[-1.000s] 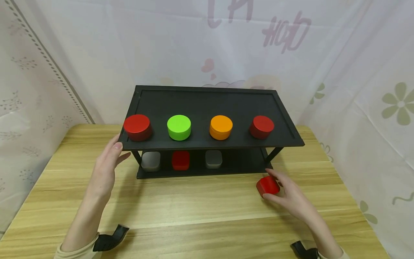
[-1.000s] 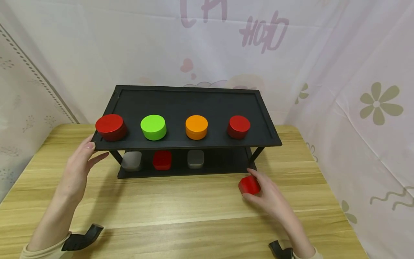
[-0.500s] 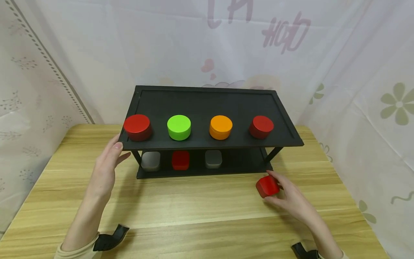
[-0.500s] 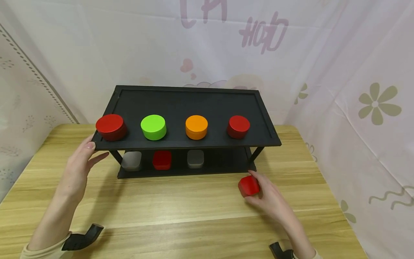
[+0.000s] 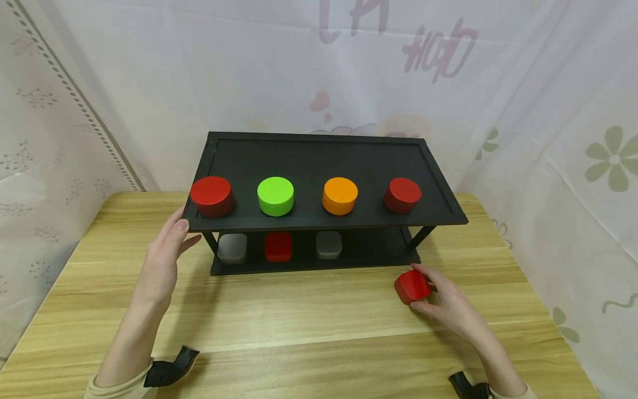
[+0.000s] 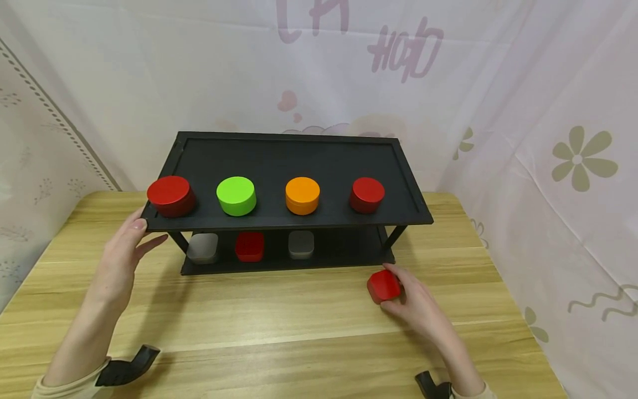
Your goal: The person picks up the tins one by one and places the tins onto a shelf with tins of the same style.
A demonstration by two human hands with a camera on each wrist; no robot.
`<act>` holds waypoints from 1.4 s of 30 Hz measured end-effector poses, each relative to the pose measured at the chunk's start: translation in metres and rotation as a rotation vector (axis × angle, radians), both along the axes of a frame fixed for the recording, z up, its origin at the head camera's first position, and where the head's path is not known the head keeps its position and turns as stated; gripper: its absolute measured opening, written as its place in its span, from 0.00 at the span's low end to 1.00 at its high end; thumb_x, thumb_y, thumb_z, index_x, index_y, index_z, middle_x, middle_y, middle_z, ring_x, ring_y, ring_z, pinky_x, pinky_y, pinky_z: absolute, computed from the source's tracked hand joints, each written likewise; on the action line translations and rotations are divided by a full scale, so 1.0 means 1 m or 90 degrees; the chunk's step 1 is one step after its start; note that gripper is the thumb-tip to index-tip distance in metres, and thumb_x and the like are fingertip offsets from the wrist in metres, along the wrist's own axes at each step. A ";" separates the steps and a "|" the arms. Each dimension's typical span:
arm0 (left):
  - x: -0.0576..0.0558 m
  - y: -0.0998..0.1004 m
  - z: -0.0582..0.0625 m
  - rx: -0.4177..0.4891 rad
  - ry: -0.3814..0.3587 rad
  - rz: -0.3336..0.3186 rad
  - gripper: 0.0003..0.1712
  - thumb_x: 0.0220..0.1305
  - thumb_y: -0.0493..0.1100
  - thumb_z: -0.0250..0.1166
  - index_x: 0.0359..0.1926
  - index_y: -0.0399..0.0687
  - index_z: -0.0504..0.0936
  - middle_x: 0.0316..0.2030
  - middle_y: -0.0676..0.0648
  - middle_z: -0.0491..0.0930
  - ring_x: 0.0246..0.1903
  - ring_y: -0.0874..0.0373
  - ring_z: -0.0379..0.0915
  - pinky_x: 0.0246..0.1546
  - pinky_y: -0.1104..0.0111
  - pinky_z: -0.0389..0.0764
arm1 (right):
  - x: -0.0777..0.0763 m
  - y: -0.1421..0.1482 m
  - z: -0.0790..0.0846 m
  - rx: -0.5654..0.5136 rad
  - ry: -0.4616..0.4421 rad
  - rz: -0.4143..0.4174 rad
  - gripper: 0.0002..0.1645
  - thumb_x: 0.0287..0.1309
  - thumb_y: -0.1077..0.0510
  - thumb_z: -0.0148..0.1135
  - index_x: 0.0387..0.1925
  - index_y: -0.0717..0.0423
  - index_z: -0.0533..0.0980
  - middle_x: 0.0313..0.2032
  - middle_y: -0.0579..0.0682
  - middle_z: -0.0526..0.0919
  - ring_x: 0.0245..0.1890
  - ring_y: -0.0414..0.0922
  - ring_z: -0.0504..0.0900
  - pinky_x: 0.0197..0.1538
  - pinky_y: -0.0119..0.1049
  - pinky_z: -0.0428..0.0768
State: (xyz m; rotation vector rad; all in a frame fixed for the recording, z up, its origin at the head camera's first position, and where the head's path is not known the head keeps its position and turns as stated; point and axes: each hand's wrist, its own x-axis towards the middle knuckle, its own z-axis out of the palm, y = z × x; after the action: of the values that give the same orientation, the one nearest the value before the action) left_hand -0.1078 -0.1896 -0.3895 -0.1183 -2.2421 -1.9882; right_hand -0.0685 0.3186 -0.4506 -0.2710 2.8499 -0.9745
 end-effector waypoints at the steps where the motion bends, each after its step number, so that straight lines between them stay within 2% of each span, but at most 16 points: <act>1: 0.000 0.000 0.000 -0.005 -0.001 0.001 0.28 0.83 0.53 0.44 0.77 0.52 0.66 0.70 0.58 0.70 0.66 0.66 0.64 0.57 0.83 0.74 | 0.000 0.000 0.000 0.001 -0.002 -0.001 0.47 0.52 0.62 0.79 0.72 0.60 0.67 0.62 0.63 0.78 0.57 0.59 0.82 0.56 0.54 0.86; 10: 0.000 0.000 0.000 -0.002 -0.001 -0.003 0.28 0.83 0.53 0.44 0.77 0.51 0.66 0.71 0.57 0.69 0.67 0.64 0.63 0.57 0.83 0.74 | -0.002 0.002 -0.002 -0.003 -0.010 -0.003 0.44 0.53 0.65 0.77 0.71 0.60 0.68 0.62 0.64 0.79 0.57 0.61 0.83 0.57 0.55 0.86; 19: 0.000 -0.001 0.000 0.002 0.001 -0.002 0.29 0.83 0.53 0.45 0.77 0.50 0.66 0.70 0.57 0.70 0.66 0.65 0.64 0.57 0.83 0.74 | -0.003 0.003 -0.001 -0.023 -0.008 0.002 0.43 0.53 0.62 0.79 0.69 0.62 0.69 0.60 0.64 0.80 0.56 0.61 0.83 0.56 0.54 0.87; 42: 0.001 0.000 0.000 -0.038 -0.014 0.007 0.30 0.83 0.56 0.43 0.77 0.51 0.65 0.71 0.55 0.69 0.63 0.66 0.67 0.56 0.84 0.74 | -0.005 0.006 -0.001 -0.033 0.013 -0.002 0.41 0.54 0.61 0.78 0.67 0.63 0.70 0.56 0.63 0.83 0.55 0.60 0.84 0.56 0.55 0.86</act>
State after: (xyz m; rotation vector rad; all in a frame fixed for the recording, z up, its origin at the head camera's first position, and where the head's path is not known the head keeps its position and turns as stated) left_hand -0.1072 -0.1900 -0.3895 -0.0916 -2.3108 -1.9276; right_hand -0.0739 0.3242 -0.4514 -0.2833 2.8475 -1.0525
